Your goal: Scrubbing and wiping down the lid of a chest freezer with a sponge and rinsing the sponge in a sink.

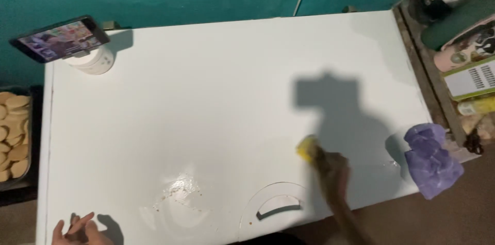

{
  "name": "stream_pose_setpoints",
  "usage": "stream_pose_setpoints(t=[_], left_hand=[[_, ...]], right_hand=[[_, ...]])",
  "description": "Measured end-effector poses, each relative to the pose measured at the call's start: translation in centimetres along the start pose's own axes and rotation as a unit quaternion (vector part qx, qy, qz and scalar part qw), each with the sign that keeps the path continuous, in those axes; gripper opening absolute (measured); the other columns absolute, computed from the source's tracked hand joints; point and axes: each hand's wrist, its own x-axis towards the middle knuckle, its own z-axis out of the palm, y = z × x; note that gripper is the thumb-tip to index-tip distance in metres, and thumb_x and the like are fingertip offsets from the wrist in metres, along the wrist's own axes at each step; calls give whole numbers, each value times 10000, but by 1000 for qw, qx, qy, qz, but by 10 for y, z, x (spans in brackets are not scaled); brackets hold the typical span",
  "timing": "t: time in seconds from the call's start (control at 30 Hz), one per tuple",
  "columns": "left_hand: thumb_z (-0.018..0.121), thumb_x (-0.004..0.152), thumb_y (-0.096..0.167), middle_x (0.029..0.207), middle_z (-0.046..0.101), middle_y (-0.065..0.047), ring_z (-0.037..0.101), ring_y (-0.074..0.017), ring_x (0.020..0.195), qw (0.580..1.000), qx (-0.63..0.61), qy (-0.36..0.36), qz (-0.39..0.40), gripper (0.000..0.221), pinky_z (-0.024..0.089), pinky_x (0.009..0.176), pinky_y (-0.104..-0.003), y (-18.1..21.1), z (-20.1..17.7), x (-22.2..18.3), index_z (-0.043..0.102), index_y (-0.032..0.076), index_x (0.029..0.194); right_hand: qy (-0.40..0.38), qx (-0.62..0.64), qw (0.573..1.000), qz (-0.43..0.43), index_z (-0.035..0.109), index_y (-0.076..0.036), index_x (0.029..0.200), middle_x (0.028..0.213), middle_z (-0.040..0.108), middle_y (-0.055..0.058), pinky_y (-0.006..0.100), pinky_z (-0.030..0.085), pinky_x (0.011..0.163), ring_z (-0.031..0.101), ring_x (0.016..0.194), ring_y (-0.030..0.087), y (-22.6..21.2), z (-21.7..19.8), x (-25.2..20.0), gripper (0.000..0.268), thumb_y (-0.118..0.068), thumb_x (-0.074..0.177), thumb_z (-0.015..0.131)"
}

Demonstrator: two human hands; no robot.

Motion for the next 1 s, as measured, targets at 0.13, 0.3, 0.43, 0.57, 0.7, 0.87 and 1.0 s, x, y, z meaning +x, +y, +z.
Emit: stream_pose_setpoints(t=[0.13, 0.3, 0.43, 0.57, 0.7, 0.87, 1.0], left_hand=[[511, 1074, -121, 1038, 700, -180, 670, -338, 1278, 999, 22, 27, 9, 503, 370, 1295, -491, -2, -2, -4, 304, -82, 1530], [522, 1069, -127, 1051, 723, -180, 618, -353, 1390, 997, 73, 26, -29, 484, 364, 1277, -520, 22, -8, -4, 335, -90, 1514], [528, 1051, -127, 1033, 687, -214, 602, -381, 1386, 999, 25, -22, -2, 498, 363, 1295, -531, 58, -11, -3, 311, -116, 1500], [547, 1066, -76, 1067, 685, -200, 627, -356, 1348, 999, -33, 3, 9, 428, 432, 1309, -506, 85, -14, -4, 387, -113, 1461], [529, 1041, -96, 1062, 700, -187, 614, -366, 1414, 999, -47, 8, 8, 434, 408, 1310, -500, 105, -17, -9, 398, -130, 1453], [547, 1037, -75, 1138, 703, -160, 597, -340, 1384, 998, -58, -11, 15, 435, 425, 1247, -457, 105, -23, -7, 391, -126, 1441], [563, 1019, -47, 1135, 692, -156, 625, -311, 1183, 999, -45, -26, -2, 490, 436, 1194, -433, 117, -25, 0, 406, -94, 1480]], right_hand=[[280, 4, 956, 84, 764, -50, 1161, 849, 684, 157, 398, 504, 680, 623, 730, 263, 117, -40, -8, 463, -453, 934, 744], [325, -12, 941, 98, 705, -4, 1166, 1021, 666, 144, 434, 516, 845, 611, 952, 284, 128, 37, 21, 374, -351, 1028, 697], [313, 73, 935, -150, 697, 20, 1210, 1025, 621, 144, 389, 526, 793, 589, 943, 272, -73, 67, -5, 322, 23, 889, 682], [143, 143, 947, -251, 731, -9, 1137, 847, 577, 130, 431, 492, 676, 570, 826, 293, -191, 80, -70, 380, 54, 762, 751], [23, 222, 929, -295, 725, -27, 1131, 912, 589, 147, 427, 516, 695, 590, 868, 308, -205, 73, -109, 373, 26, 764, 768], [189, 147, 947, -213, 733, -62, 1229, 845, 569, 94, 424, 492, 699, 554, 809, 284, -190, 64, -97, 466, 50, 777, 726], [215, 140, 946, -197, 696, 7, 1210, 836, 546, 124, 404, 494, 680, 541, 810, 282, -233, 112, -122, 411, 34, 801, 731]])
